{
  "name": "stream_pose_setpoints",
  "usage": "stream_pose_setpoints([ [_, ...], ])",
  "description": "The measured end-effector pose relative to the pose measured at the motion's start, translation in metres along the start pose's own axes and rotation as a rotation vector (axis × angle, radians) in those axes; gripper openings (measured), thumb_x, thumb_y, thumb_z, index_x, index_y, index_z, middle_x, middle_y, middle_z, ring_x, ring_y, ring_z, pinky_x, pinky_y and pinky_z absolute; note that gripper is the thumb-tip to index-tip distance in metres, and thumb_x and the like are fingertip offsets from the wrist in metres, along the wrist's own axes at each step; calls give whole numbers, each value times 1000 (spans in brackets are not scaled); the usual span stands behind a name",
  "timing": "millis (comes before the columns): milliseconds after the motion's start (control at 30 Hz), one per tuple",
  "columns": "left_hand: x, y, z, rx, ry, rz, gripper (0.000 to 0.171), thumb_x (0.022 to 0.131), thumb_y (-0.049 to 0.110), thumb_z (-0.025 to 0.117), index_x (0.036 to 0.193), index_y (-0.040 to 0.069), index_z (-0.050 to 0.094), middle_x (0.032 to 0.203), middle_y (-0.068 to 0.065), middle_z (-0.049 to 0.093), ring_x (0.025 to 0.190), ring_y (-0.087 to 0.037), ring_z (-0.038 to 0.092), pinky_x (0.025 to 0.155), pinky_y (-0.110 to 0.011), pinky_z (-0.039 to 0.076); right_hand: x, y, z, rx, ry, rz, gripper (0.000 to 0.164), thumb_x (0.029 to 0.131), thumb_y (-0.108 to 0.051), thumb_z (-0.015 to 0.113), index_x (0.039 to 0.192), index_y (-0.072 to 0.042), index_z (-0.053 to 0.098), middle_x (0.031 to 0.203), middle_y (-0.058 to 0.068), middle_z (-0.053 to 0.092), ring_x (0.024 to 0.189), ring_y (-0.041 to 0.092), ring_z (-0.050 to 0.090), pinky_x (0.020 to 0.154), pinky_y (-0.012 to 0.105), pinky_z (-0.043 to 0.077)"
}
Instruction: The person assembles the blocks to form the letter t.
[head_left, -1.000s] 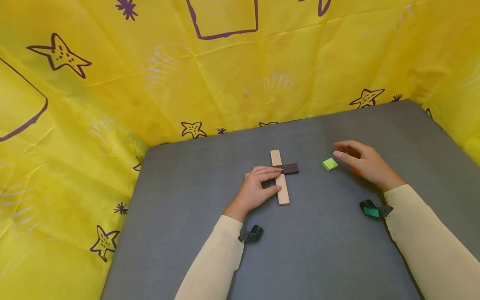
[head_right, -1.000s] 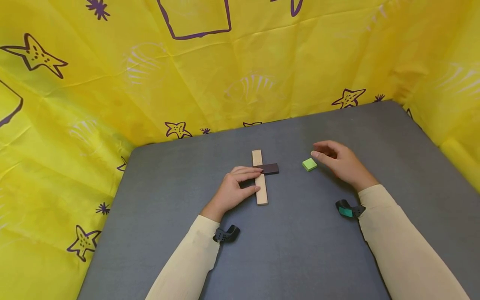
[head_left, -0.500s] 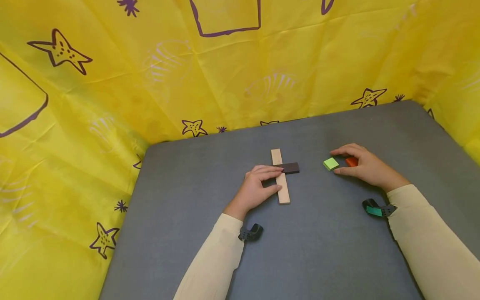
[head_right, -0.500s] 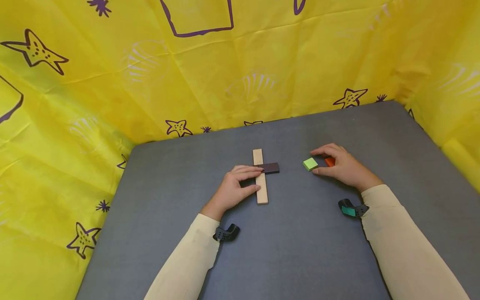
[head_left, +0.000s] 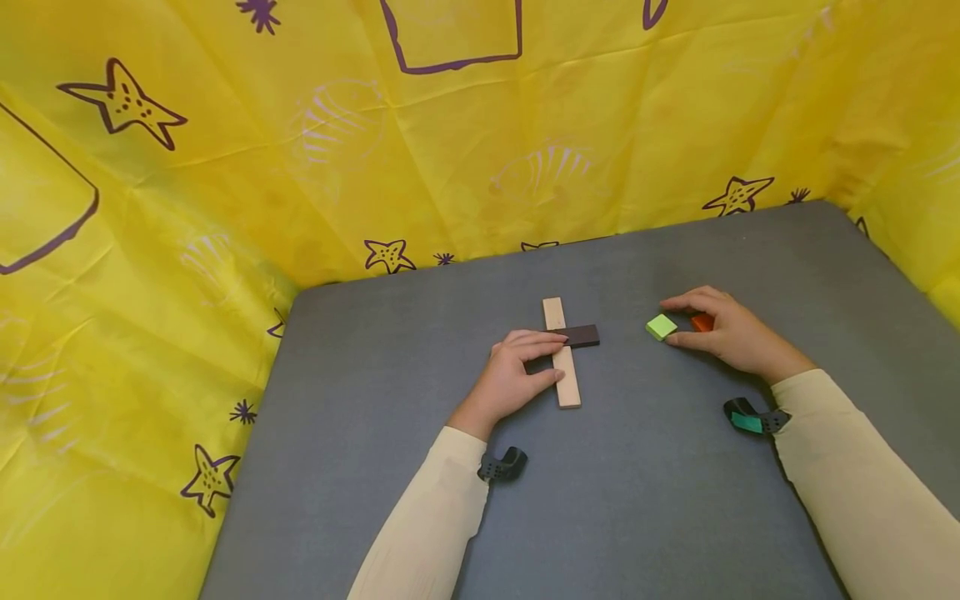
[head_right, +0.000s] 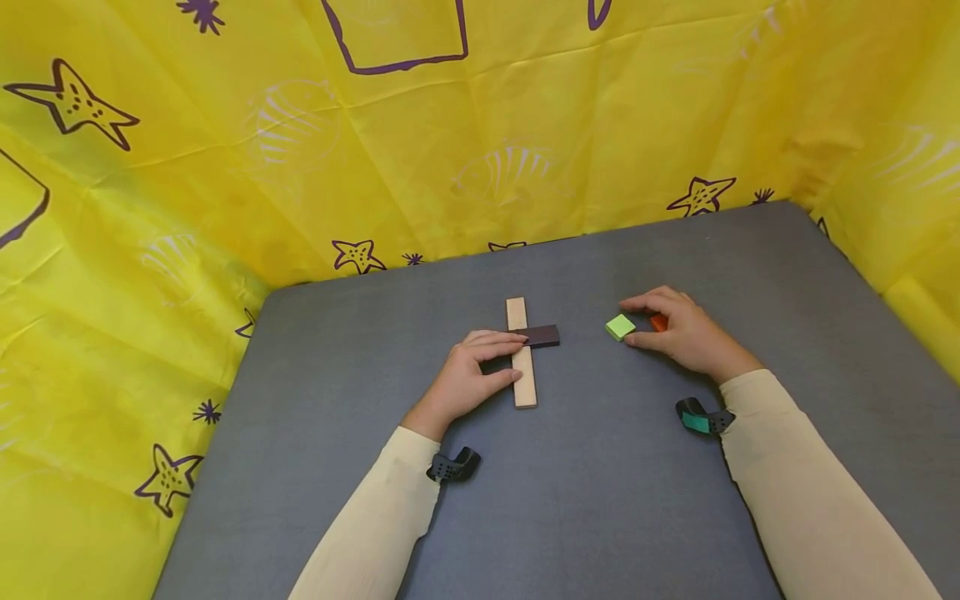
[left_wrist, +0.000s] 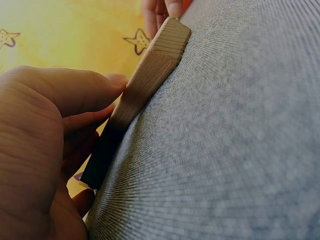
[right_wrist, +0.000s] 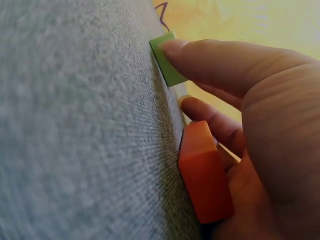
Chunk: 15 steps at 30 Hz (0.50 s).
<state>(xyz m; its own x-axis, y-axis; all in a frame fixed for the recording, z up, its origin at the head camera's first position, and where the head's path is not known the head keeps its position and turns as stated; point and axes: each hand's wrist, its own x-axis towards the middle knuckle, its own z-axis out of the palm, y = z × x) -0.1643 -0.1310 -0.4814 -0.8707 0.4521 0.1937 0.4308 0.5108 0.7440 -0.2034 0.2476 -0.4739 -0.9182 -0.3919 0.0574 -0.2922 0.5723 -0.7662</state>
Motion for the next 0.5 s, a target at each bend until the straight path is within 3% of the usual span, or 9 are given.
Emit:
stream_pose_setpoints([
  [100, 0, 0, 0, -1, 2, 2, 42, 98, 18, 85, 139, 13, 77, 144, 8, 69, 137, -9, 51, 113, -48, 30, 1, -1, 2, 7, 4, 2, 44, 97, -18, 87, 138, -7, 75, 138, 15, 58, 127, 36, 47, 102, 49, 34],
  [367, 0, 0, 0, 3, 1, 5, 42, 98, 18, 85, 139, 12, 77, 144, 7, 69, 137, -11, 51, 115, -48, 30, 2, -1, 6, -10, 59, -81, 28, 91, -8, 91, 116, -7, 78, 125, 13, 65, 116, 29, 51, 97, 31, 34],
  [500, 0, -1, 0, 9, -2, 5, 42, 98, 18, 85, 139, 13, 77, 144, 7, 69, 137, -11, 51, 115, -48, 30, 2, -4, 6, -35, 76, -79, 29, 91, -9, 91, 116, -7, 78, 123, 14, 69, 114, 32, 55, 98, 36, 35],
])
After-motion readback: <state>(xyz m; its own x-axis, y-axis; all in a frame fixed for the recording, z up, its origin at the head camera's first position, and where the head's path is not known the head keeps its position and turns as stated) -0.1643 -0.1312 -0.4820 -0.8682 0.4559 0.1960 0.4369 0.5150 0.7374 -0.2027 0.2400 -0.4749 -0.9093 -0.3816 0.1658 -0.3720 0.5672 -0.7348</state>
